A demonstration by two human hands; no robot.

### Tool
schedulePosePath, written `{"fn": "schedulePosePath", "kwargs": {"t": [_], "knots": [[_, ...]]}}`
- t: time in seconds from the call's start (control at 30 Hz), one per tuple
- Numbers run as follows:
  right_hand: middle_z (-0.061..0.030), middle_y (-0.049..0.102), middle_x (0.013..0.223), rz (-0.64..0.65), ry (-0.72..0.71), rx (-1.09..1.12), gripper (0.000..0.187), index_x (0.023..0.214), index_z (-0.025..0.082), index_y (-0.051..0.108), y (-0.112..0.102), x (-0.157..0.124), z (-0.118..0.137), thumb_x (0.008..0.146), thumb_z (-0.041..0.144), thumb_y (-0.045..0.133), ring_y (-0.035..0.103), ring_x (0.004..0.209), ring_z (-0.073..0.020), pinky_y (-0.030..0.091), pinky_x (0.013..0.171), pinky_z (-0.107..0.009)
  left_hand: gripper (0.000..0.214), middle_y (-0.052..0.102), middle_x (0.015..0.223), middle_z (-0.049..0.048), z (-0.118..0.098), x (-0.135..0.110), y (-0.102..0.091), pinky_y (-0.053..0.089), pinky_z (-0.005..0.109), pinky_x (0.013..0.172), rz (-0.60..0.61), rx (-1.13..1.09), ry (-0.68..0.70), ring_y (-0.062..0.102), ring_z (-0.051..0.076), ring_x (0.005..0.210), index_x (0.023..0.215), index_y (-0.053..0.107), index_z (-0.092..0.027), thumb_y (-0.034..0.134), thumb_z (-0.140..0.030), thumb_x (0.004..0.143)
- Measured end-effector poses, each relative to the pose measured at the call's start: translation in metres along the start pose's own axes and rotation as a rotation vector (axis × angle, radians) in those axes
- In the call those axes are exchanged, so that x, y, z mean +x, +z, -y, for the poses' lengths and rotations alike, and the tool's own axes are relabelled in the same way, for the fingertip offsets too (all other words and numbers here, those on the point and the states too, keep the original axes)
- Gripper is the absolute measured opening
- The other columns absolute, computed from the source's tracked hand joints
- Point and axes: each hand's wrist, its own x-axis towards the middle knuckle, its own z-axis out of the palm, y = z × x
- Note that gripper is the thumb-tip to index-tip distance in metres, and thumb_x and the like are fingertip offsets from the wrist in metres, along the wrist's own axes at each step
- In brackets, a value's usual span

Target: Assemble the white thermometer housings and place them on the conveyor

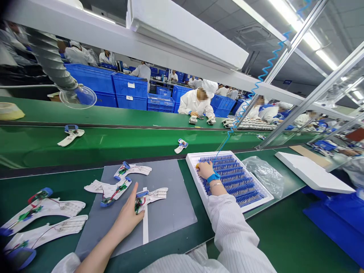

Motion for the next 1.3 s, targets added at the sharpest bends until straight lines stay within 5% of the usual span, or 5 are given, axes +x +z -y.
{"fn": "schedulePosePath", "kwargs": {"t": [0.27, 0.6, 0.87, 1.3], "knots": [[-0.0077, 0.065, 0.097, -0.057, -0.036, 0.016, 0.028, 0.095, 0.019, 0.065, 0.004, -0.001, -0.002, 0.073, 0.012, 0.05, 0.054, 0.098, -0.0233, 0.018, 0.098, -0.044, 0.086, 0.029, 0.142, 0.0097, 0.002, 0.002, 0.001, 0.037, 0.035, 0.092, 0.01, 0.012, -0.01, 0.035, 0.025, 0.125, 0.139, -0.004, -0.026, 0.045, -0.014, 0.07], [-0.0057, 0.066, 0.1, -0.125, -0.022, 0.074, 0.03, 0.098, 0.019, 0.065, 0.003, -0.006, -0.02, 0.075, 0.016, 0.045, 0.056, 0.095, -0.0196, 0.033, 0.088, -0.029, 0.087, 0.029, 0.141, 0.0114, 0.0, 0.001, 0.001, 0.037, 0.037, 0.092, 0.012, 0.002, -0.011, 0.037, 0.027, 0.124, 0.139, -0.005, -0.026, 0.045, -0.013, 0.07], [-0.0058, 0.066, 0.097, -0.139, 0.008, 0.106, 0.029, 0.094, 0.02, 0.067, 0.002, -0.011, -0.024, 0.075, 0.017, 0.045, 0.056, 0.096, -0.0207, 0.03, 0.093, -0.034, 0.086, 0.03, 0.141, 0.0113, 0.002, 0.001, 0.001, 0.038, 0.036, 0.091, 0.007, 0.01, -0.005, 0.039, 0.027, 0.122, 0.139, -0.004, -0.026, 0.046, -0.014, 0.071], [-0.0071, 0.066, 0.099, -0.118, -0.025, 0.094, 0.032, 0.107, 0.017, 0.061, -0.012, -0.022, -0.016, 0.081, 0.021, 0.043, 0.058, 0.091, -0.0187, 0.04, 0.078, -0.025, 0.086, 0.029, 0.141, 0.0113, 0.0, 0.0, 0.0, 0.036, 0.037, 0.094, 0.016, 0.006, -0.007, 0.036, 0.026, 0.125, 0.139, -0.005, -0.025, 0.045, -0.014, 0.07]]}}
